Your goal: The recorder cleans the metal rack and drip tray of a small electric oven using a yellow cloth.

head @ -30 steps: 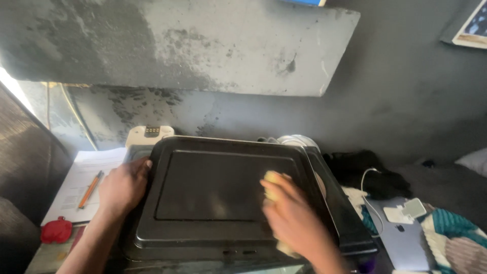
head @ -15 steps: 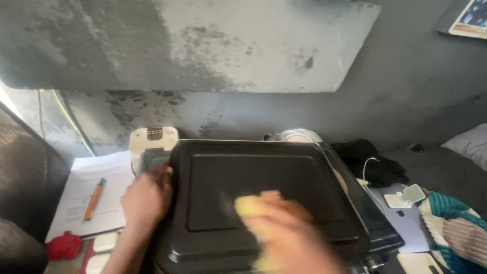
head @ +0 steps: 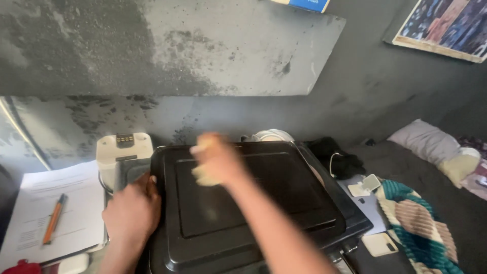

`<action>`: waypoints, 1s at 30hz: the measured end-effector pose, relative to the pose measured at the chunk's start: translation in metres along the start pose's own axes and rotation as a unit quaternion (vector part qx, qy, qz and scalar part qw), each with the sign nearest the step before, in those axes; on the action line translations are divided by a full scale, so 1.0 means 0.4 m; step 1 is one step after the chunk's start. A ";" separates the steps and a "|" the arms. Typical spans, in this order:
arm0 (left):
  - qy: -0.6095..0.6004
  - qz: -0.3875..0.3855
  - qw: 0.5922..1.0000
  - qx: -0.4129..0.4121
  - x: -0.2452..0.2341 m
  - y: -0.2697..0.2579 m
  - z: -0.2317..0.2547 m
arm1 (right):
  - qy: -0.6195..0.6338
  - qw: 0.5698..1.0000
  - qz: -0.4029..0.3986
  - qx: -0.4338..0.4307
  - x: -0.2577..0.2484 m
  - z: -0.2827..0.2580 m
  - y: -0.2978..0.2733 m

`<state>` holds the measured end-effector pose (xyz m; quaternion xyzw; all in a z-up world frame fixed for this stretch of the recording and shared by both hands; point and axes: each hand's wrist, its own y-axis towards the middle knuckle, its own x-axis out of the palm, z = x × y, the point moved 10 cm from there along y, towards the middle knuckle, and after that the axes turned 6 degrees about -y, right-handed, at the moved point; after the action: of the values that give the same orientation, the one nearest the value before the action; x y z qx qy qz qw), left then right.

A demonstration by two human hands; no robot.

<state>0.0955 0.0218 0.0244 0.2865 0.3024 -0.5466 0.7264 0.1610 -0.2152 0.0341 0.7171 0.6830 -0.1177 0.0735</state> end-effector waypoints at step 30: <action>-0.024 0.048 0.996 0.067 -0.029 -0.015 0.032 | -0.388 0.820 -0.001 -0.421 0.151 -0.239 -0.425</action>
<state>0.0889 0.0181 0.0411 0.3351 0.2335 -0.5372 0.7379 0.0004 -0.1221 0.1193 0.5103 0.5821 -0.0868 0.6271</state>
